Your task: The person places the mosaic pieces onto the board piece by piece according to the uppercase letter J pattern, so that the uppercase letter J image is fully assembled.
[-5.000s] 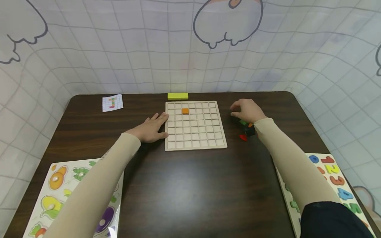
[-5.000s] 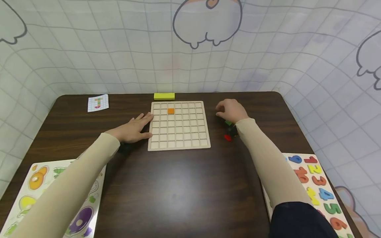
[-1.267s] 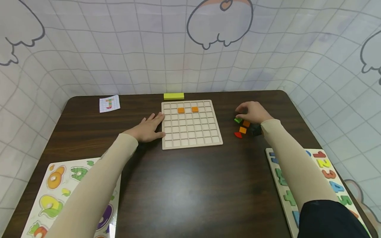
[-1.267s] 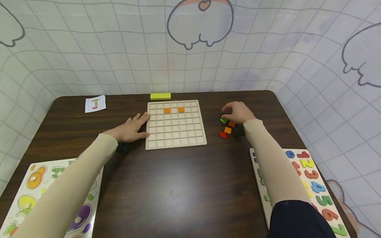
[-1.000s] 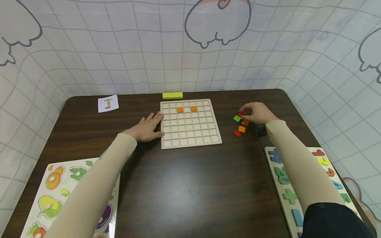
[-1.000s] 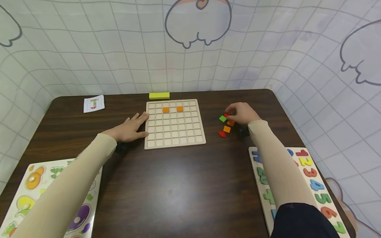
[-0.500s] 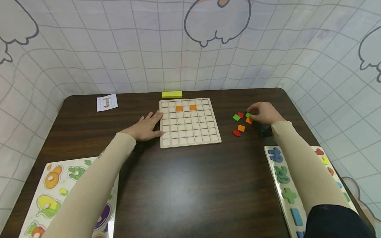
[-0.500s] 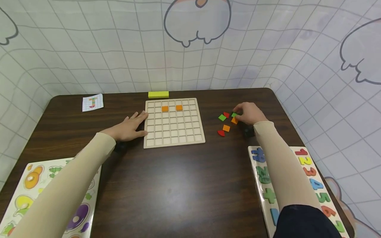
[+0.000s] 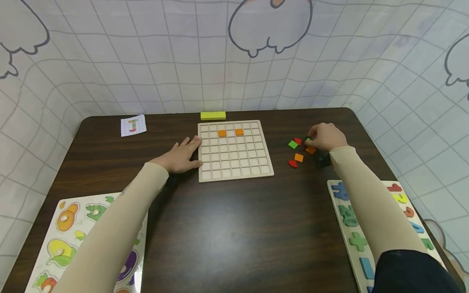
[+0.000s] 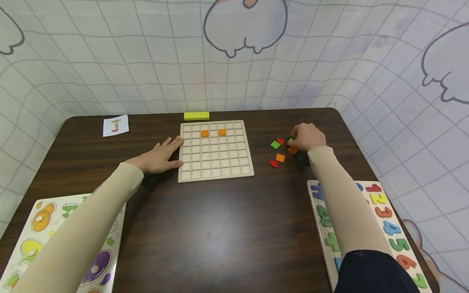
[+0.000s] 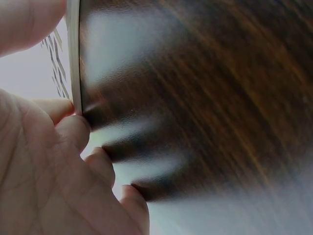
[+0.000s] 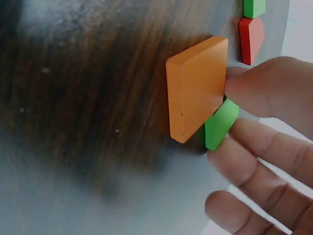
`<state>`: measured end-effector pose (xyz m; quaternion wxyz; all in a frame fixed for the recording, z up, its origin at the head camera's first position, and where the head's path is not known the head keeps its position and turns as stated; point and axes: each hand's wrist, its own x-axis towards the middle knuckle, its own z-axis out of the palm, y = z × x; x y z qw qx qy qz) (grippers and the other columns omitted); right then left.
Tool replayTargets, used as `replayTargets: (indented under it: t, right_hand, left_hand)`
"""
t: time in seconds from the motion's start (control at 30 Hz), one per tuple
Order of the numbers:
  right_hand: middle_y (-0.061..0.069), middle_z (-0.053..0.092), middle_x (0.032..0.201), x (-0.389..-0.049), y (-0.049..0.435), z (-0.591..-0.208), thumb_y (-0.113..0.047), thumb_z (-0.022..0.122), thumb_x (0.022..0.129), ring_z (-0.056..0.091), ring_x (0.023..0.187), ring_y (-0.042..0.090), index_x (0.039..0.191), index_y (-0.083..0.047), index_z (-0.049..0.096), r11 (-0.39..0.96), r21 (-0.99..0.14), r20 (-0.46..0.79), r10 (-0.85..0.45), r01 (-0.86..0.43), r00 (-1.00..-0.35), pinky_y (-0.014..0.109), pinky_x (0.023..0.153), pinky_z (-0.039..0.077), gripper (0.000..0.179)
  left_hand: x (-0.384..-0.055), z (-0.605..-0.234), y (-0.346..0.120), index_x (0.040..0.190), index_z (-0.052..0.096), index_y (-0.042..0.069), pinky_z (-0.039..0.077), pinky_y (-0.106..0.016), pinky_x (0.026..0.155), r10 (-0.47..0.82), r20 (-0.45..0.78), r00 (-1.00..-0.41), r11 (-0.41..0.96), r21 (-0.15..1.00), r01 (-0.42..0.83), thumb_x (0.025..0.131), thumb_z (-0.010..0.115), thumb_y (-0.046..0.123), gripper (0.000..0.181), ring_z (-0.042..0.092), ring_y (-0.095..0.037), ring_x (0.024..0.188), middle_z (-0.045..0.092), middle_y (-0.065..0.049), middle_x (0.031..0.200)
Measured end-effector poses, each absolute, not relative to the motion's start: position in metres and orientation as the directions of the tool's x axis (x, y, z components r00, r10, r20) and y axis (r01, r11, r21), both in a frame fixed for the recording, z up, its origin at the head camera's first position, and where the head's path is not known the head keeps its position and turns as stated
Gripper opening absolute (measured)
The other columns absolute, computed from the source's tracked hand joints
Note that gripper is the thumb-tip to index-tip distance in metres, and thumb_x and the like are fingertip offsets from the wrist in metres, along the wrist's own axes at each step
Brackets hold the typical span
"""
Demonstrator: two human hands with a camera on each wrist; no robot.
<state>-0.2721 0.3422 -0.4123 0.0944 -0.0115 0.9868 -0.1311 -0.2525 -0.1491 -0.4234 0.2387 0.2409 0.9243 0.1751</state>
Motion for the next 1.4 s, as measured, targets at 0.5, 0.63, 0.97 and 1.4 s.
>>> replayTargets:
  t: [0.5, 0.63, 0.97, 1.4]
  right_hand:
    - [0.022, 0.068, 0.126, -0.286, 0.310, -0.419, -0.021, 0.070, 0.094, 0.065, 0.111, 0.037, 0.124, -0.004, 0.071, 0.920, -0.377, -0.121, -0.162, -0.106, -0.979, 0.057, 0.092, 0.055, 0.034]
    - [0.019, 0.069, 0.126, -0.299, 0.279, -0.423, -0.018, 0.071, 0.096, 0.065, 0.113, 0.036, 0.124, -0.003, 0.072, 0.895, -0.402, -0.103, -0.256, -0.195, -0.961, 0.055, 0.097, 0.054, 0.032]
    - [0.011, 0.070, 0.124, -0.318, 0.193, -0.417, -0.022, 0.074, 0.097, 0.064, 0.116, 0.030, 0.124, -0.009, 0.073, 0.845, -0.436, -0.089, -0.384, -0.310, -0.919, 0.048, 0.103, 0.053, 0.030]
    - [0.006, 0.071, 0.123, -0.332, 0.125, -0.421, -0.024, 0.077, 0.096, 0.069, 0.106, 0.026, 0.122, -0.015, 0.077, 0.839, -0.389, -0.095, -0.448, -0.381, -0.889, 0.043, 0.100, 0.055, 0.027]
  left_hand:
    - [-0.253, -0.427, -0.151, 0.168, 0.003, 0.005, 0.001, -0.067, 0.129, 0.524, -0.353, -0.775, 0.825, 0.438, 0.358, 0.108, 0.054, 0.038, 0.085, -0.004, -0.045, 0.163, -0.002, -0.017, 0.176]
    - [-0.253, -0.426, -0.152, 0.168, 0.004, 0.006, 0.001, -0.068, 0.128, 0.530, -0.349, -0.773, 0.820, 0.442, 0.363, 0.108, 0.054, 0.039, 0.085, -0.004, -0.045, 0.162, -0.002, -0.017, 0.176]
    - [-0.253, -0.425, -0.150, 0.168, 0.004, 0.007, 0.002, -0.065, 0.130, 0.521, -0.357, -0.775, 0.828, 0.431, 0.358, 0.107, 0.054, 0.039, 0.086, -0.003, -0.043, 0.163, -0.002, -0.015, 0.177]
    - [-0.252, -0.424, -0.151, 0.168, 0.004, 0.008, 0.003, -0.065, 0.130, 0.515, -0.363, -0.777, 0.833, 0.426, 0.354, 0.107, 0.055, 0.041, 0.086, -0.003, -0.041, 0.163, -0.001, -0.014, 0.177]
